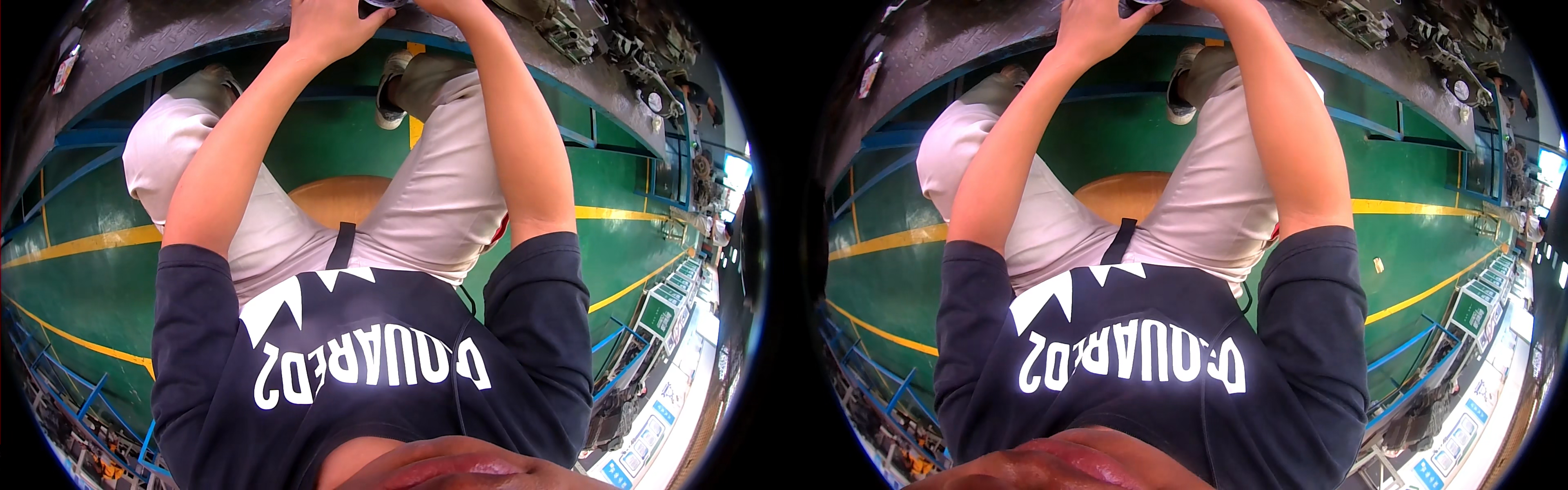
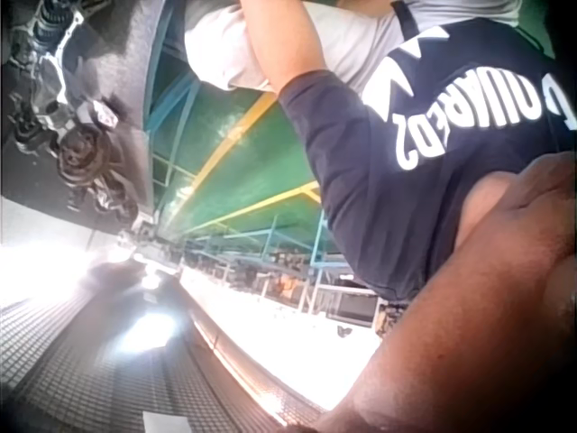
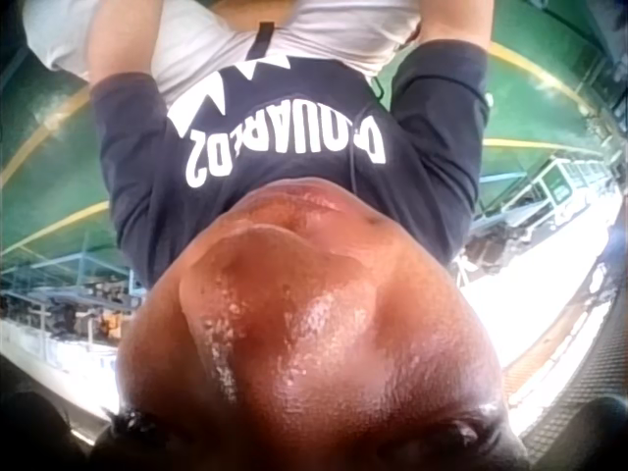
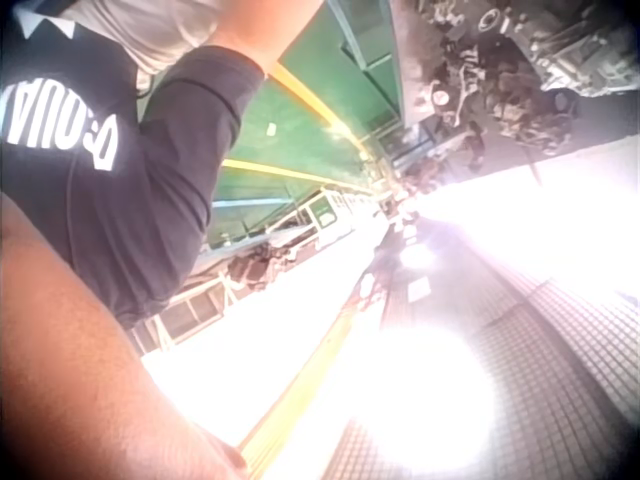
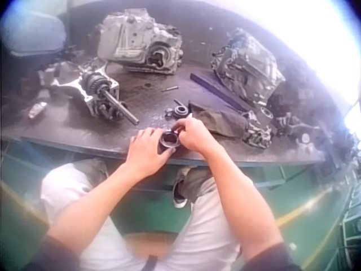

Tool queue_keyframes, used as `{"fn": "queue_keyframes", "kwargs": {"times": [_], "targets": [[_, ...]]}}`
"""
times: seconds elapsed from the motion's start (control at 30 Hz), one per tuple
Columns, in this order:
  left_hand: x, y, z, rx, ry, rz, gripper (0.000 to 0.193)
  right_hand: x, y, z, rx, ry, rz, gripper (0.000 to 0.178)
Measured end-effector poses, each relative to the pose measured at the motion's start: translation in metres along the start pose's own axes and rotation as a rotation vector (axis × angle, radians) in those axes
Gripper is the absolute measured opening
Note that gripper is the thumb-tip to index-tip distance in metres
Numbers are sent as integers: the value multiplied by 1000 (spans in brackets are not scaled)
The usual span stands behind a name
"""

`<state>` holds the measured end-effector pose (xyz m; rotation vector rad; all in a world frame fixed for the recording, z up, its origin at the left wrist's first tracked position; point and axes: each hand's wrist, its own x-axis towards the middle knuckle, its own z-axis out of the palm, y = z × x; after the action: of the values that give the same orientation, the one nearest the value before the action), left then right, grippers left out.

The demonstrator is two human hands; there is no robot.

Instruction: The person handles gear rings and bearings by hand, slides gears and rings onto a transmission shaft, and fits the shaft assembly into the gearbox housing.

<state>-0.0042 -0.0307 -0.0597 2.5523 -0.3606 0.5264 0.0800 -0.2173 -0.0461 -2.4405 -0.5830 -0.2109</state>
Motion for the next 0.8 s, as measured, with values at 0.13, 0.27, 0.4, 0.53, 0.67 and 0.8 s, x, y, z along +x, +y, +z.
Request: {"fn": "queue_keyframes", "kwargs": {"times": [0.13, 0.27, 0.4, 0.53, 0.67, 0.8], "targets": [[0, 0, -1, 7, -13, 13, 52, -2, -5, -5, -31, 10, 12, 26], [1, 3, -1, -41, 1, 35, 39, -3, 1, -5, -73, 62, -37, 23], [3, 0, 1, -88, -33, 19, 28, -3, -2, -4, -71, 26, -4, 22], [3, -3, 6, -122, -43, 27, 26, -4, 0, -3, -90, 42, -25, 22], [9, -10, 13, -126, -59, -13, 23, -3, 1, 2, -28, 32, -20, 23], [19, -10, 12, -232, -47, -93, 20, -2, 3, -1, -39, 21, -35, 23]]}}
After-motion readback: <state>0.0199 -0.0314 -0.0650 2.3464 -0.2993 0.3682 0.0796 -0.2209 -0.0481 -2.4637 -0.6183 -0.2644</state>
